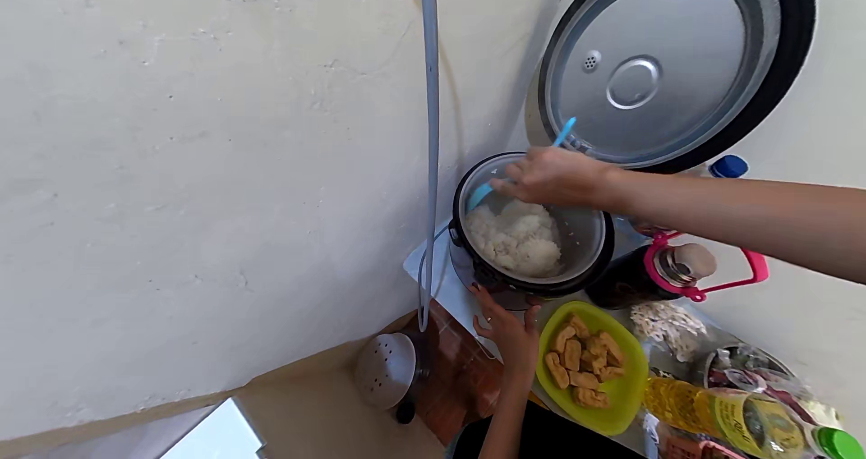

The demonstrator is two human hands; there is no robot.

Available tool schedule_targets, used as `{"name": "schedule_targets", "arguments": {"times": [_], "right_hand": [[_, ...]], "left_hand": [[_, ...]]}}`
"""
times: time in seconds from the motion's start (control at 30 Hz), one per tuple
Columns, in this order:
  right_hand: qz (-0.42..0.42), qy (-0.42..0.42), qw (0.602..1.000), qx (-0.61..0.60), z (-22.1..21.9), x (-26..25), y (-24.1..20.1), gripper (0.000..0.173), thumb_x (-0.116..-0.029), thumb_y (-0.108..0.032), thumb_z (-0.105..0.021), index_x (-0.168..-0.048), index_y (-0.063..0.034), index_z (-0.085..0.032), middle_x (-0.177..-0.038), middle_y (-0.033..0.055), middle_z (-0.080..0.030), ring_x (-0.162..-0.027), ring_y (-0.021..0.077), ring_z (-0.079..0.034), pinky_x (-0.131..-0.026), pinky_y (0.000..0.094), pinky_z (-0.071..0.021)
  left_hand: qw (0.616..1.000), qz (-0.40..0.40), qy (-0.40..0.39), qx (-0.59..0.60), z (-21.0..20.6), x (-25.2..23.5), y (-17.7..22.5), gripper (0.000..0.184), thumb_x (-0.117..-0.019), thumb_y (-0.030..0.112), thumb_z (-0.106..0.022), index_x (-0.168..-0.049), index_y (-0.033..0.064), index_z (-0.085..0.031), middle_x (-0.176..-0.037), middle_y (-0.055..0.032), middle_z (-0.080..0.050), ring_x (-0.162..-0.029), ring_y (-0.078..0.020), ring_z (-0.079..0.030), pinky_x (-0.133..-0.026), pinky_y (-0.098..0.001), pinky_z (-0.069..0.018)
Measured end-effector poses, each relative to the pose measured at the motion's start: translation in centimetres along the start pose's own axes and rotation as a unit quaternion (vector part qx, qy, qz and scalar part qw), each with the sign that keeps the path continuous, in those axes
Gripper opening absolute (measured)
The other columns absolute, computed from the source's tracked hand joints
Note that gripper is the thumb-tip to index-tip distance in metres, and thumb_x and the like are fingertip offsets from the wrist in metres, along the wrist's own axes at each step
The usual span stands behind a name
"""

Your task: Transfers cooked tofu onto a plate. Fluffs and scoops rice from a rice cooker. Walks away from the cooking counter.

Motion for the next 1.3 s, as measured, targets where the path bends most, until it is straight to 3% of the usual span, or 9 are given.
{"name": "schedule_targets", "arguments": {"times": [0.17,0.43,0.6,0.7,0.8,0.87,1.0,1.2,1.3], "right_hand": [[0.016,-0.131,0.99,0.054,-6.4,-3.3,-2.7,0.037,-0.1024,0.015,-0.034,-0.137,0.017,-0.045,-0.114,0.0307,-0.062,-0.103,0.0444,-0.065,-0.087,0.0506,-0.0512],[0.042,-0.141,0.989,-0.032,-5.8,2.6,-0.7,0.038,-0.1,0.013,-0.046,-0.136,0.007,-0.056,-0.104,0.0243,-0.067,-0.093,0.0413,-0.068,-0.081,0.0495,-0.0535],[0.076,0.026,0.995,-0.056,-3.1,8.8,-0.6,0.036,-0.0914,0.018,-0.056,-0.123,0.0057,-0.067,-0.083,0.0206,-0.067,-0.071,0.0369,-0.068,-0.065,0.0464,-0.0557],[0.032,-0.026,0.998,-0.053,-1.5,10.8,0.4,0.047,-0.0885,0.016,-0.062,-0.133,0.0001,-0.064,-0.092,0.0202,-0.069,-0.08,0.038,-0.069,-0.071,0.0479,-0.0547],[-0.034,0.049,0.996,-0.073,2.0,11.9,1.5,0.037,-0.0937,0.0,-0.055,-0.127,-0.0061,-0.071,-0.076,0.015,-0.067,-0.063,0.0352,-0.067,-0.053,0.0491,-0.0501],[-0.069,0.02,0.991,-0.114,1.6,11.6,0.3,0.029,-0.0969,-0.006,-0.054,-0.119,-0.0084,-0.074,-0.072,0.0138,-0.066,-0.059,0.0354,-0.065,-0.049,0.0519,-0.0481],[-0.167,-0.191,0.959,-0.128,-4.1,9.4,-1.6,0.036,-0.0981,0.008,-0.053,-0.131,-0.0018,-0.065,-0.092,0.0215,-0.069,-0.08,0.0417,-0.068,-0.067,0.0536,-0.0519],[-0.175,-0.18,0.959,-0.134,-7.1,5.8,-1.9,0.027,-0.0998,0.011,-0.046,-0.12,0.0084,-0.064,-0.09,0.0244,-0.068,-0.087,0.0421,-0.068,-0.073,0.0518,-0.0516],[-0.132,-0.125,0.976,-0.118,-5.9,6.6,-2.1,0.027,-0.106,-0.01,-0.053,-0.121,0.0062,-0.068,-0.106,0.0266,-0.07,-0.104,0.0432,-0.066,-0.093,0.0541,-0.0481]], "left_hand": [[1.0,0.01,0.002,0.007,0.1,0.0,-0.1,0.106,-0.0813,0.028,-0.081,-0.154,-0.0164,-0.018,-0.161,-0.0396,-0.017,-0.15,-0.0511,-0.025,-0.108,-0.0799,-0.0077],[0.999,0.031,-0.017,0.01,-0.3,0.0,-0.2,0.105,-0.0852,0.027,-0.078,-0.157,-0.014,-0.013,-0.164,-0.0366,-0.013,-0.153,-0.0474,-0.021,-0.112,-0.0766,-0.0036],[0.999,0.033,-0.022,0.02,-0.2,0.0,-0.3,0.106,-0.0844,0.026,-0.079,-0.157,-0.0128,-0.012,-0.165,-0.0359,-0.011,-0.154,-0.0464,-0.018,-0.113,-0.0758,-0.003],[0.999,0.027,-0.02,0.02,0.0,-0.1,-0.1,0.108,-0.0832,0.025,-0.081,-0.157,-0.0126,-0.011,-0.165,-0.0361,-0.011,-0.154,-0.0465,-0.018,-0.113,-0.0759,-0.0039],[0.999,0.024,-0.018,0.029,0.0,-0.2,0.0,0.109,-0.083,0.023,-0.081,-0.158,-0.012,-0.01,-0.165,-0.0355,-0.012,-0.154,-0.046,-0.018,-0.114,-0.0749,-0.004],[0.999,0.024,-0.015,0.035,0.1,-0.2,-0.1,0.109,-0.0825,0.022,-0.081,-0.158,-0.0118,-0.011,-0.164,-0.0351,-0.014,-0.154,-0.0456,-0.019,-0.114,-0.0745,-0.0039],[0.999,0.031,-0.016,0.028,0.1,-0.1,-0.2,0.111,-0.0817,0.023,-0.083,-0.158,-0.0102,-0.009,-0.165,-0.0342,-0.014,-0.152,-0.0457,-0.024,-0.115,-0.0734,-0.0049],[0.998,0.039,-0.019,0.04,0.0,1.1,0.2,0.105,-0.0847,0.019,-0.079,-0.159,-0.0098,-0.01,-0.165,-0.0335,-0.014,-0.153,-0.0466,-0.022,-0.114,-0.0742,-0.0089],[0.995,0.066,-0.066,0.047,-0.5,3.3,0.7,0.103,-0.0888,0.018,-0.076,-0.16,-0.008,-0.007,-0.166,-0.0336,-0.007,-0.152,-0.0497,-0.02,-0.114,-0.0746,-0.0126]]}}
Point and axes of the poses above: each hand's wrist, its own x-axis away from the middle knuckle, its own z-axis out of the back of the hand, y = z × x, the point moved 10 cm from there along -x, towards the middle knuckle
